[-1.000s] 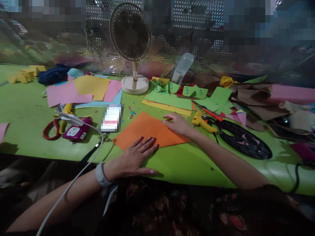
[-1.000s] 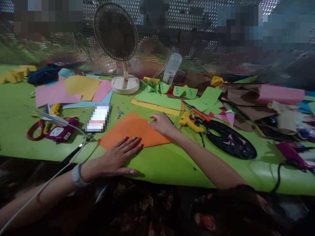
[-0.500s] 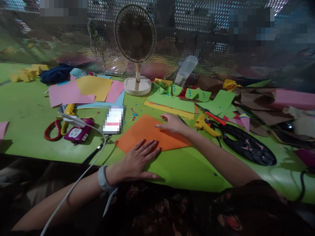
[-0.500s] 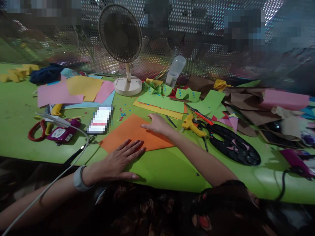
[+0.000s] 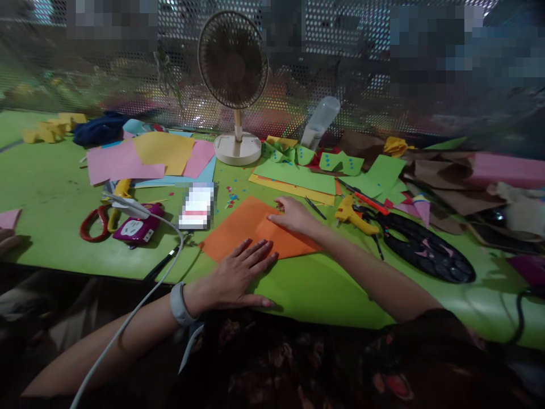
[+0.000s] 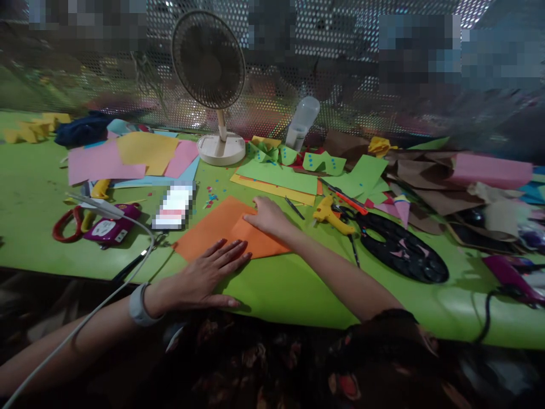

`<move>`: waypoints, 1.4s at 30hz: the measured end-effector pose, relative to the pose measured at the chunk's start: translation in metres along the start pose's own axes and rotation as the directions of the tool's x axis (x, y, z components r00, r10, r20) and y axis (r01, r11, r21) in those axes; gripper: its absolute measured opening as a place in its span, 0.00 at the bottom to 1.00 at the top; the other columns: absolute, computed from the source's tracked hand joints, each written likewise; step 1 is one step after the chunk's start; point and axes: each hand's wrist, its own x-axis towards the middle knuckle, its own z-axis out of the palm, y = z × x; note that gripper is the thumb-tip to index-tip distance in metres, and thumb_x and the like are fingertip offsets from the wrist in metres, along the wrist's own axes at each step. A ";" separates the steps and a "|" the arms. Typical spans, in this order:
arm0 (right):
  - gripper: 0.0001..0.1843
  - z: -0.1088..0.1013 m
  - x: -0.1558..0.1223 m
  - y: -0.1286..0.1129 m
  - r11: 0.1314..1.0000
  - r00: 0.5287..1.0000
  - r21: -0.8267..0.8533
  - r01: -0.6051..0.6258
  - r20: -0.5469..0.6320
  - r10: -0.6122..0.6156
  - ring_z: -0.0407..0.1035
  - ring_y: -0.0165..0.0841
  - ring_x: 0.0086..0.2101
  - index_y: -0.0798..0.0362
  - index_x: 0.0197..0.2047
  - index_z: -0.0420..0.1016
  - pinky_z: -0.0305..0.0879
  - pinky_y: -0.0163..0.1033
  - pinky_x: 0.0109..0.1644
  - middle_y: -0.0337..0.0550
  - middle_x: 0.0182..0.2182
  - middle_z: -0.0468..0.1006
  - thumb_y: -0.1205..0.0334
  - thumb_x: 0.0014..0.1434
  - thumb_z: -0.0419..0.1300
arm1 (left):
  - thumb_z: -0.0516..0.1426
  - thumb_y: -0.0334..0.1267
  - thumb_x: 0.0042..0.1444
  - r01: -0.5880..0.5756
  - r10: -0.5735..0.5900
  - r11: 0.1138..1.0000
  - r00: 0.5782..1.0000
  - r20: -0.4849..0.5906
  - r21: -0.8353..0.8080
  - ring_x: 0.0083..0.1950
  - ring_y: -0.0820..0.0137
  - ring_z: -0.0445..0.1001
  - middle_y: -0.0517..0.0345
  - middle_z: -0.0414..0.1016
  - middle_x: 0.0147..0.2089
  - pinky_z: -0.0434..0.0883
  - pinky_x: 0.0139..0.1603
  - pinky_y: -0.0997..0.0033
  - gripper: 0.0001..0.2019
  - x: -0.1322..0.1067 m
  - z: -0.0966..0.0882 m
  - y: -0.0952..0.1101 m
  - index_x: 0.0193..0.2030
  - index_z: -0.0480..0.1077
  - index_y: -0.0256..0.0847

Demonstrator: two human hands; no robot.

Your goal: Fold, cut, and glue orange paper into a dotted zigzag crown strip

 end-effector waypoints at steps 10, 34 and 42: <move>0.30 -0.005 0.005 0.001 0.997 0.999 0.055 -0.049 0.015 0.048 0.72 0.44 0.52 0.58 0.59 0.70 0.67 0.44 0.54 0.57 0.55 0.75 0.54 0.55 0.65 | 0.45 0.70 0.58 0.000 -0.001 1.000 1.000 -0.006 -0.027 0.76 0.53 0.42 0.44 0.39 0.76 0.39 0.74 0.49 0.48 0.001 -0.002 0.000 0.75 0.40 0.39; 0.26 -0.007 0.002 0.000 0.998 0.999 0.029 -0.053 0.002 0.053 0.75 0.42 0.46 0.57 0.57 0.72 0.68 0.40 0.47 0.55 0.49 0.80 0.50 0.60 0.61 | 0.46 0.70 0.58 -0.018 0.020 0.999 0.999 -0.029 0.042 0.76 0.55 0.43 0.46 0.39 0.77 0.40 0.74 0.50 0.48 0.000 0.003 -0.002 0.76 0.37 0.42; 0.30 -0.013 0.009 0.015 0.939 0.983 0.322 -0.125 0.165 0.074 0.76 0.39 0.41 0.56 0.52 0.75 0.69 0.39 0.42 0.49 0.43 0.82 0.47 0.50 0.69 | 0.45 0.70 0.58 -0.014 0.014 0.999 1.000 0.010 0.048 0.76 0.53 0.42 0.46 0.37 0.77 0.41 0.74 0.50 0.48 0.000 0.000 0.000 0.76 0.38 0.42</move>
